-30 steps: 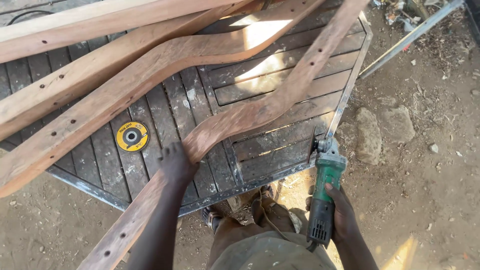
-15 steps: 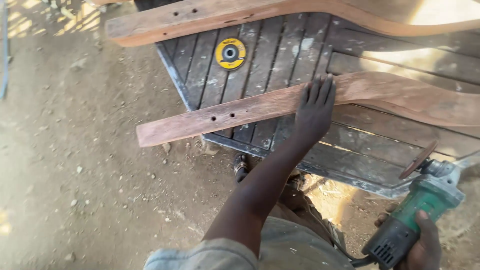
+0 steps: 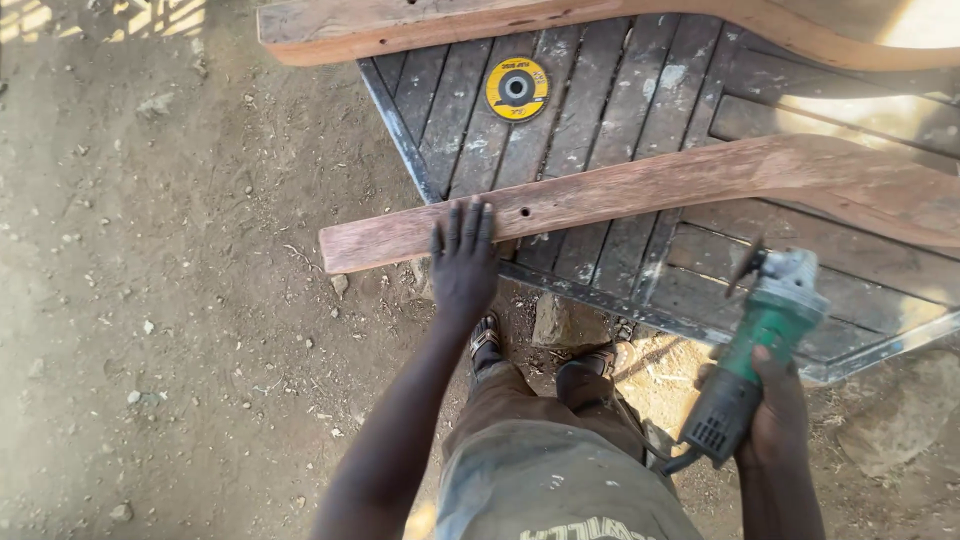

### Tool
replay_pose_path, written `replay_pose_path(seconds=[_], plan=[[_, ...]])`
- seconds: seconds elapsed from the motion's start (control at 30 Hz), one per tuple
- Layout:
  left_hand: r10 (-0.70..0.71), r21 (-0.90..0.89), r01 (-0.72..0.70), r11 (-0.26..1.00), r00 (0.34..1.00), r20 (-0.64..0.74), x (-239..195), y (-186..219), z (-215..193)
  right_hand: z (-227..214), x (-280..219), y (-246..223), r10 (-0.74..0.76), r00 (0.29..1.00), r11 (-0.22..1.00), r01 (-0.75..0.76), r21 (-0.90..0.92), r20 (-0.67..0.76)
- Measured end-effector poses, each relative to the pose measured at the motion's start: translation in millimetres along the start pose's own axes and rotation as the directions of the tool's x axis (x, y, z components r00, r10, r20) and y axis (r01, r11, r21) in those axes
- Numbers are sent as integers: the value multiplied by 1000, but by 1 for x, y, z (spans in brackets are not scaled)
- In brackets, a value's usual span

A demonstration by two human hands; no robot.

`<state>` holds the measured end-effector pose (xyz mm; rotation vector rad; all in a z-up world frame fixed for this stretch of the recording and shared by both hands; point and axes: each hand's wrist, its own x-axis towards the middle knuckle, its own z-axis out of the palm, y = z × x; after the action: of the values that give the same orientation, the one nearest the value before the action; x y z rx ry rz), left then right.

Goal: Sanding curved wooden boards using an angle grinder with a sanding disc

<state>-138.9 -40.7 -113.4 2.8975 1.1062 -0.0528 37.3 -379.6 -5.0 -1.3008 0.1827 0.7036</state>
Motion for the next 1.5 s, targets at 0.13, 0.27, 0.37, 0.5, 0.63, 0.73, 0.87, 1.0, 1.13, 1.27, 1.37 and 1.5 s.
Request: replay_pose_path(seconds=[0.13,0.27,0.37,0.5,0.63,0.73,0.87,1.0,1.13,1.27,1.37,1.5], plan=[[-53,-85,50,995,998,-26,-24,-82,-9,56,-11,26,-2,1000,993,0,-117,-20],[-169,-148,157,976,983,-69,-40,-151,-11,96,1,49,-151,988,869,117,-480,-32],[-264,-404,200,893,959,-108,-42,-186,-1,136,2,52,-211,977,705,176,-687,34],[-585,-963,253,98,797,150,-49,-197,-24,154,30,67,-222,973,571,186,-800,68],[-502,-894,177,-411,775,384,-52,-242,46,222,0,59,-155,986,451,127,-884,62],[-352,-742,173,-647,796,493,-45,-266,76,278,-22,66,-18,999,293,43,-955,40],[-258,-609,176,-773,790,556,-48,-273,66,358,-55,81,161,967,180,166,-970,195],[-239,-515,147,-844,757,608,-50,-270,60,409,-73,95,346,850,88,393,-915,398],[-237,-550,204,-809,744,625,-52,-269,55,392,-59,96,346,792,69,514,-855,504],[-331,-749,377,-546,724,605,-43,-252,30,338,-47,66,241,920,130,287,-949,311],[-424,-841,463,-280,726,541,-27,-239,63,291,-37,41,51,994,221,81,-972,95],[-487,-893,423,-156,754,442,-25,-230,64,188,13,14,-156,977,269,-101,-958,-146]])
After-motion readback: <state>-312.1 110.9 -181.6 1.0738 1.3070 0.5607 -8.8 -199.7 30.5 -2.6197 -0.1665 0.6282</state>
